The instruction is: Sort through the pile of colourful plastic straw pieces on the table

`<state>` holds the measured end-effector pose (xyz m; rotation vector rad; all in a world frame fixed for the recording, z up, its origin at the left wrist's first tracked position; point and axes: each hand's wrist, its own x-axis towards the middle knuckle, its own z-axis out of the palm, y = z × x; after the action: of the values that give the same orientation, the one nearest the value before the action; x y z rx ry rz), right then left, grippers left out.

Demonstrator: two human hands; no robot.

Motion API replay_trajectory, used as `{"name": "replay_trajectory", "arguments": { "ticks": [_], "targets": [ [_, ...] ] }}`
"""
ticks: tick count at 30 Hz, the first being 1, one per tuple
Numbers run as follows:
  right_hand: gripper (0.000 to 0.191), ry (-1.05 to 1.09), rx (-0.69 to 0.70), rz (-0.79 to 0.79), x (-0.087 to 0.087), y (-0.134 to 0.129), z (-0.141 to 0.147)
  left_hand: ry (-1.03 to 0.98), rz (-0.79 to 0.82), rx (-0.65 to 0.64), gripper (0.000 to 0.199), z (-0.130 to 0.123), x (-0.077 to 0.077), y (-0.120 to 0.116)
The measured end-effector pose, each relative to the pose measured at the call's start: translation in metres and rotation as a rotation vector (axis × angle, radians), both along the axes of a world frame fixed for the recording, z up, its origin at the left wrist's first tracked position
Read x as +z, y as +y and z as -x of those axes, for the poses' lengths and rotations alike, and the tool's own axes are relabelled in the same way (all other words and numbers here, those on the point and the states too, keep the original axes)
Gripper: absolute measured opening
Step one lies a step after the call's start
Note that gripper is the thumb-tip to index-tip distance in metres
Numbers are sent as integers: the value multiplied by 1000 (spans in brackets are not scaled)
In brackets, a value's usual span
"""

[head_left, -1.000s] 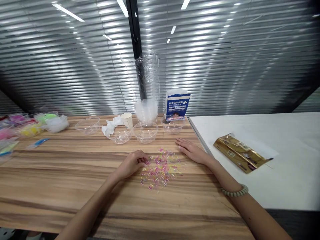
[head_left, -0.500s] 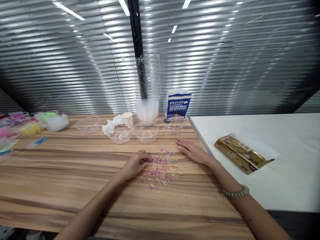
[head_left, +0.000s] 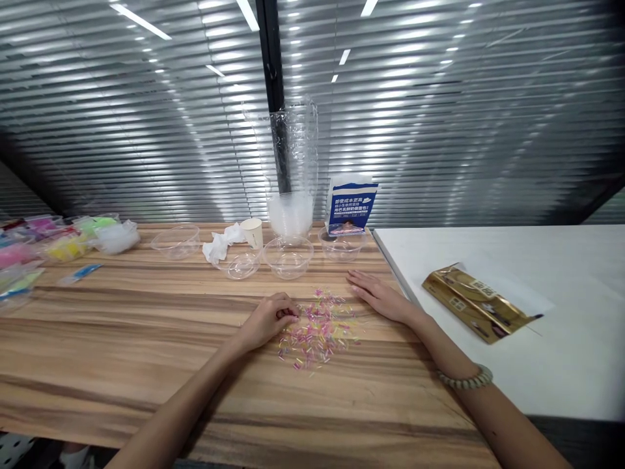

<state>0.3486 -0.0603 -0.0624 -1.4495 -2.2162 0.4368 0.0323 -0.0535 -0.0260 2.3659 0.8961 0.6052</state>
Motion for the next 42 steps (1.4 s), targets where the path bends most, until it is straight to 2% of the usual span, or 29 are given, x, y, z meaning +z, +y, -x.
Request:
{"name": "replay_trajectory", "arguments": {
  "ticks": [14, 27, 38, 42],
  "targets": [
    [64, 20, 6, -5, 1, 0, 1, 71, -24, 117, 7, 25, 8, 18],
    [63, 27, 1, 0, -2, 2, 2, 4, -89, 180, 5, 14, -10, 35],
    [61, 9, 11, -18, -4, 3, 1, -1, -137, 209, 9, 1, -7, 47],
    [61, 0, 10, -14, -5, 4, 1, -32, -173, 203, 21, 7, -2, 45]
  ]
}}
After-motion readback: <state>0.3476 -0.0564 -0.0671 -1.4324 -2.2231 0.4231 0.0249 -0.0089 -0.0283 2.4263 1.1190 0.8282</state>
